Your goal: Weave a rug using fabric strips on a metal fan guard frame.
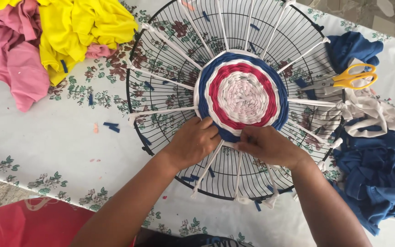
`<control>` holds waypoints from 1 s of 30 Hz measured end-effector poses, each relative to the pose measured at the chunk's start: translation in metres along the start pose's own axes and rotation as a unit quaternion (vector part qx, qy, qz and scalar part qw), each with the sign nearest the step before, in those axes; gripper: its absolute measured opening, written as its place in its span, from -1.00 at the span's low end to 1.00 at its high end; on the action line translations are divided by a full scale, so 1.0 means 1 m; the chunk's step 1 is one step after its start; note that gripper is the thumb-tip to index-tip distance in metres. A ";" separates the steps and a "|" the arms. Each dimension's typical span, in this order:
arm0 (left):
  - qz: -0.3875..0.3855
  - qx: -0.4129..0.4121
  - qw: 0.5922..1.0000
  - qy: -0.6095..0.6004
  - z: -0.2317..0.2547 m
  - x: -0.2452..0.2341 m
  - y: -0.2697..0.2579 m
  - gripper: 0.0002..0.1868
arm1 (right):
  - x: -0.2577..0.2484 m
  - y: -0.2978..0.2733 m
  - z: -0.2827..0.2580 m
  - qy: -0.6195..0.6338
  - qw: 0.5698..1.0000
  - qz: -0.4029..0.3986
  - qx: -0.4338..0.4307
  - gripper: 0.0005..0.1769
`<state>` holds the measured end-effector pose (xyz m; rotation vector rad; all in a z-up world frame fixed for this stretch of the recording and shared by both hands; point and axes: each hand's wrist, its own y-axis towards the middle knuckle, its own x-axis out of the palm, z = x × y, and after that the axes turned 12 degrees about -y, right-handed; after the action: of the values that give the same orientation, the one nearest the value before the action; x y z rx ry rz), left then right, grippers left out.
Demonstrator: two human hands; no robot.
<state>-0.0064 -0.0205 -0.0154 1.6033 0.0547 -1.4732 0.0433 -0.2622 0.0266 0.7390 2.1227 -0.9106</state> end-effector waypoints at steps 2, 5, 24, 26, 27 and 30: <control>0.006 0.002 1.000 0.010 0.000 0.000 0.000 -0.90 | -0.002 0.000 0.009 0.031 1.000 -0.003 -0.002 -0.73; 0.005 -0.006 1.000 0.004 -0.003 -0.005 0.003 -0.92 | -0.004 -0.002 0.024 0.080 0.997 0.015 -0.001 -0.77; 0.001 -0.166 0.981 -0.103 -0.018 -0.046 -0.012 -0.89 | 0.013 -0.028 0.019 0.084 0.988 0.122 -0.051 -0.85; -0.006 -0.168 0.976 -0.136 -0.020 -0.057 -0.008 -0.88 | 0.019 -0.032 0.018 0.071 0.989 0.120 -0.052 -0.85; -0.013 -0.170 0.971 -0.168 -0.020 -0.062 -0.007 -0.87 | 0.022 -0.035 0.017 0.058 0.990 0.116 -0.053 -0.86; -0.032 -0.181 0.958 -0.221 -0.032 -0.059 -0.021 -0.83 | 0.028 -0.040 0.007 0.073 0.992 0.090 -0.042 -0.82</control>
<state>-0.0105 0.0428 0.0148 0.9662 0.1143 -1.7278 0.0012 -0.2849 0.0162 0.9613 2.1653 -0.6856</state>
